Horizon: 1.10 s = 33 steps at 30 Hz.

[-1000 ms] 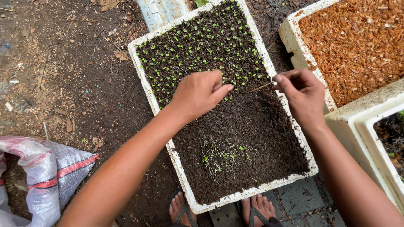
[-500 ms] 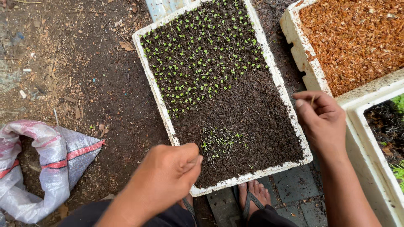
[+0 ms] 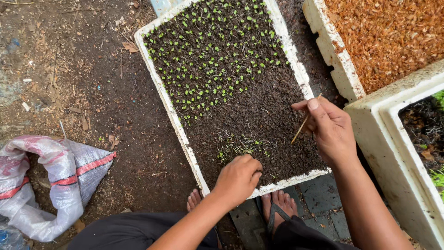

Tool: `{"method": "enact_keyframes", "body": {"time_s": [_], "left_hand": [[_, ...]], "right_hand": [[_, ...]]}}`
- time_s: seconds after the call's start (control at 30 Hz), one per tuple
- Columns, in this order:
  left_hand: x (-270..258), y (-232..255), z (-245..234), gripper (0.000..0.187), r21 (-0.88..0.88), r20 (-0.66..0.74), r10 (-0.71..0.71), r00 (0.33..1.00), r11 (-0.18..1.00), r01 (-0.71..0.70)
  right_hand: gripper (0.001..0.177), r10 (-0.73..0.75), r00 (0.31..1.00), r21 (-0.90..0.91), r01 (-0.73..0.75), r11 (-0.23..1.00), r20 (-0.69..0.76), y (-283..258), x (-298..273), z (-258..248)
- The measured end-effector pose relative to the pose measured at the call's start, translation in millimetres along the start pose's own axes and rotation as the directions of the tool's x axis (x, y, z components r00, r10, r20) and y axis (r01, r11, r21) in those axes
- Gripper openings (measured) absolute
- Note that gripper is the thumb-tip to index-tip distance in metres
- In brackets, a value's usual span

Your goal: The person plants small seedlings into a tray of soil by using a thin stick to create holes and gently placing the roots inside.

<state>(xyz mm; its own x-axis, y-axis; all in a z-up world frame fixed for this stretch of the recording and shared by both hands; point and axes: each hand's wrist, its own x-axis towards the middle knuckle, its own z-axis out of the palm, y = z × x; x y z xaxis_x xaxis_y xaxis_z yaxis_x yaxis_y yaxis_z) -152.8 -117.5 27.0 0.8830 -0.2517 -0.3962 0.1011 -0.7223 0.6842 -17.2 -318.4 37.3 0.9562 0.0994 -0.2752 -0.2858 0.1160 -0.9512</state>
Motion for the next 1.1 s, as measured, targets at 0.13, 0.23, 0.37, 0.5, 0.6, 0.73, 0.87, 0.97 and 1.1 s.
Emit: {"method": "enact_keyframes", "body": {"time_s": [0.13,0.23,0.37,0.5,0.6,0.73,0.87,0.97,1.1], "left_hand": [[-2.4,-11.8,36.5,0.016,0.003,-0.012,0.004,1.0,1.0,-0.004],[2.2,-11.2,55.2,0.011,0.078,-0.069,0.107,0.992,0.992,-0.102],[6.5,2.0,57.8,0.017,0.166,-0.081,0.222,0.972,0.964,-0.206],[8.5,-8.5,79.4,0.019,0.254,-0.108,0.241,0.964,0.945,-0.208],[10.8,-9.1,77.6,0.017,0.278,-0.129,0.277,0.952,0.932,-0.233],[12.5,-19.6,96.3,0.015,0.295,-0.142,0.29,0.947,0.925,-0.239],[12.7,-23.6,102.8,0.012,0.306,-0.153,0.304,0.94,0.919,-0.247],[10.8,-14.4,90.2,0.011,0.23,-0.15,0.249,0.957,0.95,-0.211],[13.0,2.8,50.5,0.007,-0.267,-0.034,-0.018,0.999,0.964,0.008]], "right_hand": [[0.037,0.031,1.0,0.052,-0.03,0.998,-0.007,-4.7,0.2,4.0],[0.033,0.024,1.0,0.069,-0.024,0.997,-0.003,-2.2,1.6,5.0],[0.032,0.029,1.0,0.069,-0.028,0.997,-0.007,-0.2,2.1,5.4],[0.032,0.031,1.0,0.055,-0.031,0.998,0.004,2.6,0.1,4.4],[0.031,0.04,0.999,0.05,-0.04,0.998,0.001,7.6,1.1,4.3],[0.03,0.044,0.999,0.05,-0.045,0.998,0.01,10.4,1.8,5.1],[0.029,0.057,0.998,0.046,-0.057,0.997,0.014,10.4,1.3,6.6],[0.029,0.058,0.998,0.044,-0.058,0.997,0.001,11.3,2.6,6.5],[0.029,0.07,0.997,0.091,-0.066,0.994,-0.041,14.1,4.6,5.1]]}}
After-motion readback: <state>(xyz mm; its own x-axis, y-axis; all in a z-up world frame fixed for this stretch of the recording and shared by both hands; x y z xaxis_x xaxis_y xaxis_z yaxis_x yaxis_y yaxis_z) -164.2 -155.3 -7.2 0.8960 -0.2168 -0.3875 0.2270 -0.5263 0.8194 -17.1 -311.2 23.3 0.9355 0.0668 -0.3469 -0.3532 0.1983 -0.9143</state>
